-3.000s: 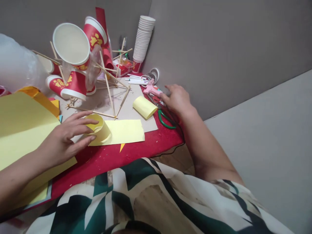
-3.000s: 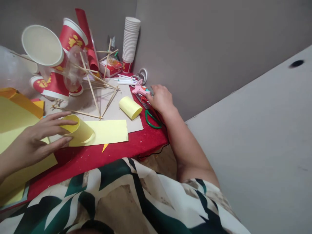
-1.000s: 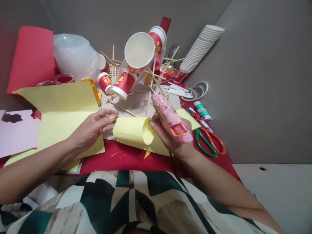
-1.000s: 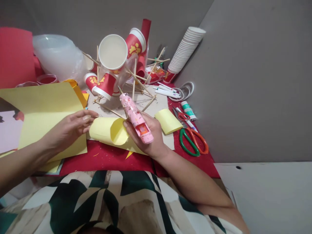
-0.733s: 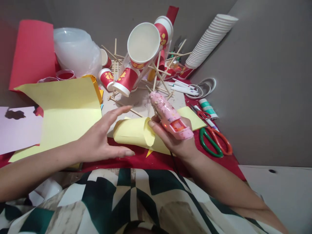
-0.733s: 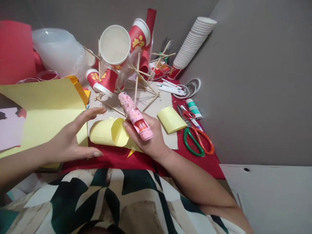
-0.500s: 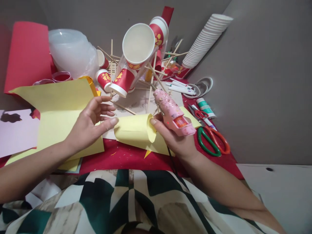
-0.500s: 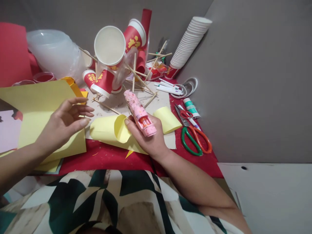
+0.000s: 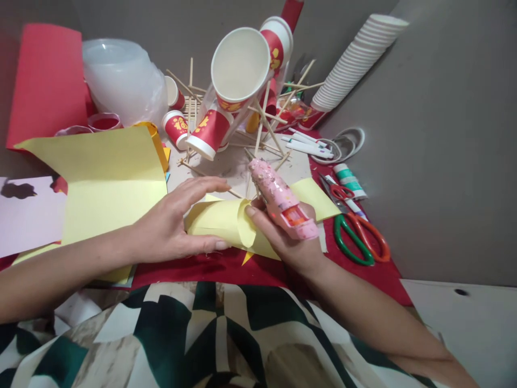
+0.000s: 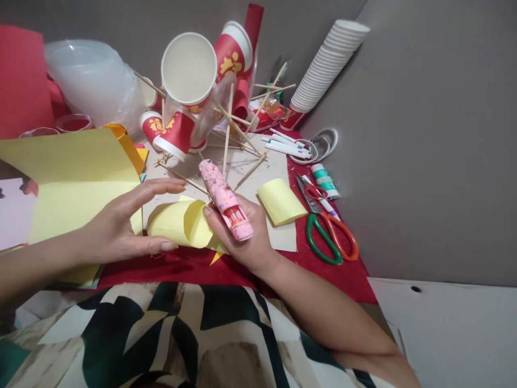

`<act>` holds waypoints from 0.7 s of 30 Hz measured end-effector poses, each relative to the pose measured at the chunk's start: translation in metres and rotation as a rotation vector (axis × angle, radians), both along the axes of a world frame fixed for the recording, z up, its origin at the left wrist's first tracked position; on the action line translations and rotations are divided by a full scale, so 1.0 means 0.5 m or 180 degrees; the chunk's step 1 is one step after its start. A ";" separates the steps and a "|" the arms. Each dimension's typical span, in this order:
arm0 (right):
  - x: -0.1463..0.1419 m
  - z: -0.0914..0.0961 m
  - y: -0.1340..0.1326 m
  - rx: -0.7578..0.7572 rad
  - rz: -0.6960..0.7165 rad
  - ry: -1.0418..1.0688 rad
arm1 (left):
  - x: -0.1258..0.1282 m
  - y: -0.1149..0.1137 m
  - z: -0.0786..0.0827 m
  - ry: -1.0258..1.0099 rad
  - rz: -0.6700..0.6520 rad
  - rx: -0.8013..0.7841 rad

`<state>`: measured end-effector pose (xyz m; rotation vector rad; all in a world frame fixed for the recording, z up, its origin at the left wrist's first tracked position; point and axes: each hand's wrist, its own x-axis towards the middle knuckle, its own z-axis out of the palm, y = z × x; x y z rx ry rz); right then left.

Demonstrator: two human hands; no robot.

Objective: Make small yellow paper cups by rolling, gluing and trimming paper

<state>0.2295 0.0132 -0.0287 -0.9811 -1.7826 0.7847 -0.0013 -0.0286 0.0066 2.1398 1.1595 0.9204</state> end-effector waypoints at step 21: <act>0.006 -0.009 0.011 0.0153 -0.0242 -0.0222 | -0.005 0.047 -0.062 -0.3063 0.0790 -0.3234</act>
